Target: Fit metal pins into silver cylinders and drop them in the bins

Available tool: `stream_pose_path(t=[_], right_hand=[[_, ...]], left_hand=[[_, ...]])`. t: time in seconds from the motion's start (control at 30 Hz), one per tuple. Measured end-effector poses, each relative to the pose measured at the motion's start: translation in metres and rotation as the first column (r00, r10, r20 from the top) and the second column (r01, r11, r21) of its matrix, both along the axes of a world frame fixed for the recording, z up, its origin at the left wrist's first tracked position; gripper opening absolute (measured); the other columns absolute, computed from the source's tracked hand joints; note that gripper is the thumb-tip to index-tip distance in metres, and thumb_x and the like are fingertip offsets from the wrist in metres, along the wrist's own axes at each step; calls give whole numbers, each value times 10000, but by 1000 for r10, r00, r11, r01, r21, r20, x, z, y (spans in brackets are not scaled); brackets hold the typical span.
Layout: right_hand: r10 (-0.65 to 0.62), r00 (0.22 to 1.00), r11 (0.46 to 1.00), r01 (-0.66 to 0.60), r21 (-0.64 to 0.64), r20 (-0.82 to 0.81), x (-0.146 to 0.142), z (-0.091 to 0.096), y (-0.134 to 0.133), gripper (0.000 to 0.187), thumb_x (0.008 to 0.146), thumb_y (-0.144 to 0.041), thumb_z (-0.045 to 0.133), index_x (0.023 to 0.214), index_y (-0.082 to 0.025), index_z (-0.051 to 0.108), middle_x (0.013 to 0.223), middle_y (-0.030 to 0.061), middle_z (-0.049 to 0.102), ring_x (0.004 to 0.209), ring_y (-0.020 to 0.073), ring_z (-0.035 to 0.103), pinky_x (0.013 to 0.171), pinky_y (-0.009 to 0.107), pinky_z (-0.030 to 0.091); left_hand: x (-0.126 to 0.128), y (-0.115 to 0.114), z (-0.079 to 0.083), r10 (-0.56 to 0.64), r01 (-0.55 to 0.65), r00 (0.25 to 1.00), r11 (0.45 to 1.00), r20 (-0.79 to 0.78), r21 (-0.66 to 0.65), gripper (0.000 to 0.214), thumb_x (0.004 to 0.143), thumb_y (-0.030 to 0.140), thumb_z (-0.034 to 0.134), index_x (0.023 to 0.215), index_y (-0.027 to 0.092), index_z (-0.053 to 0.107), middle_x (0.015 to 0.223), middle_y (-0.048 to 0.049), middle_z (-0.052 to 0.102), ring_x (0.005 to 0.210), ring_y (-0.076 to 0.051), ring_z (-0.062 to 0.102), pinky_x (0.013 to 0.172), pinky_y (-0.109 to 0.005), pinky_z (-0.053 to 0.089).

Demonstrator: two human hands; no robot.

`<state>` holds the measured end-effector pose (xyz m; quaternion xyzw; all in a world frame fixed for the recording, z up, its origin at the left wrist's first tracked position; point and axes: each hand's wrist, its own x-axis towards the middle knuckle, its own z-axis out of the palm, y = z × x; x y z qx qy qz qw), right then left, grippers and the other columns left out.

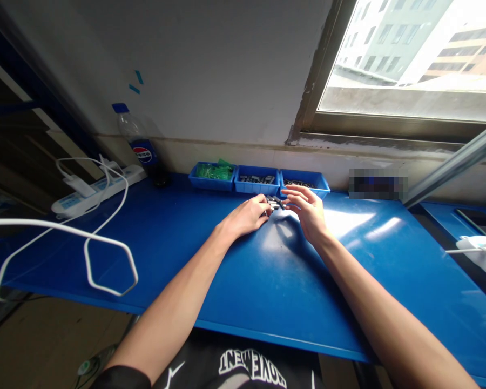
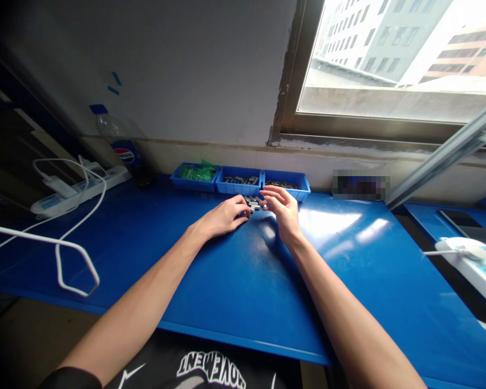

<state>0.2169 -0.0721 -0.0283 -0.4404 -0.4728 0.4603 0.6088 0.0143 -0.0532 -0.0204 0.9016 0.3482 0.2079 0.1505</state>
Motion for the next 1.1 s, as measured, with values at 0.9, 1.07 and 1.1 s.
stream_pose_path(t=[0.9, 1.07, 1.1], right_hand=[[236, 972, 969, -237, -72, -25, -7, 2, -6, 292, 756, -435, 863, 943, -221, 797, 805, 25, 739, 698, 157, 644, 730, 323, 528], [269, 963, 961, -267, -72, 9, -8, 3, -7, 349, 707, -428, 905, 955, -205, 803, 836, 41, 755, 741, 170, 653, 791, 345, 532], [274, 961, 960, -272, -68, 21, -8, 2, -7, 360, 709, -431, 902, 972, -206, 804, 857, 44, 761, 749, 174, 656, 795, 348, 533]], left_hand=[[3, 2, 16, 121, 2, 760, 982, 639, -187, 238, 749, 190, 806, 963, 151, 709, 923, -40, 731, 822, -149, 702, 823, -290, 627], [5, 1, 14, 147, 7, 759, 972, 634, -234, 231, 765, 245, 812, 949, 149, 712, 915, -48, 739, 843, -158, 711, 810, -282, 623], [5, 2, 13, 152, 3, 760, 971, 632, -238, 230, 766, 253, 813, 945, 150, 712, 915, -49, 741, 845, -161, 714, 804, -281, 622]])
